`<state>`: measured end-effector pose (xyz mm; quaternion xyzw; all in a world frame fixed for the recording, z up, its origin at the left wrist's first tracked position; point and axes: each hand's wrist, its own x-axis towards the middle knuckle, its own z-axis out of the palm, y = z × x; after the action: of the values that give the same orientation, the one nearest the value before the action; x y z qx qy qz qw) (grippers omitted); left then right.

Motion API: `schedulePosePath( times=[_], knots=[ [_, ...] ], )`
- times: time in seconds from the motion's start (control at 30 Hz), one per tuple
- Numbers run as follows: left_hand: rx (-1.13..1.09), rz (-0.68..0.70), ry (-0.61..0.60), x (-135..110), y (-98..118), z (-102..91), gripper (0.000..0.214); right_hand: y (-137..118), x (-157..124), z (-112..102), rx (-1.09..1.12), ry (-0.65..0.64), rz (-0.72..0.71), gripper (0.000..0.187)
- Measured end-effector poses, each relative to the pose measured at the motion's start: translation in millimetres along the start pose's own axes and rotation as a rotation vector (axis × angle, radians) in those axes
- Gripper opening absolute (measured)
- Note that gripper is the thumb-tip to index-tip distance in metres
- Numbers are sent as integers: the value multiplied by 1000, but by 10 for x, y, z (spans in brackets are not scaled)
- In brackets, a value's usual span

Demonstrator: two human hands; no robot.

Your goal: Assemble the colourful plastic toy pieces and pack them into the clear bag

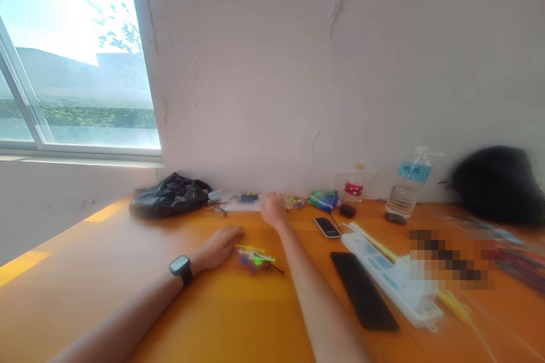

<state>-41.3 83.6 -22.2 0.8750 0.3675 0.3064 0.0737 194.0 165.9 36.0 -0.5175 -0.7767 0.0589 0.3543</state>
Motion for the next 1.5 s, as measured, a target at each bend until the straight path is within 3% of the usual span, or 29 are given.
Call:
schedulePosePath(
  times=[0.13,0.2,0.3,0.37,0.53,0.77,0.87,1.0,1.17,1.33,1.5],
  knots=[
    [-107,-102,35,-13,-96,53,33,-119,115,-371,179,61,-28,29],
    [-250,-195,97,-1,-100,56,39,-155,84,-498,336,40,-27,39],
    [-568,-343,224,47,-26,23,54,-205,-11,-562,714,-143,-4,66],
    [-731,-430,288,84,41,-11,61,-242,-51,-540,796,-290,1,64],
    [-837,-418,237,122,88,-54,44,-339,-23,-480,604,-402,-44,40],
    [-748,-334,416,147,34,-12,38,-400,4,-631,363,-354,-148,22],
    [-647,-281,466,145,57,-20,29,-433,-5,-701,285,-307,-200,15],
    [-343,-247,586,105,121,-75,19,-553,-69,-754,64,-228,-173,3],
    [-120,-134,602,68,258,-111,18,-849,-216,-787,-115,-293,-206,9],
    [-80,-172,547,76,310,-95,6,-1101,-279,-801,-144,-330,-248,20],
    [-224,-99,447,69,286,-107,37,-1271,-332,-775,-97,-399,-327,26]
  ],
)
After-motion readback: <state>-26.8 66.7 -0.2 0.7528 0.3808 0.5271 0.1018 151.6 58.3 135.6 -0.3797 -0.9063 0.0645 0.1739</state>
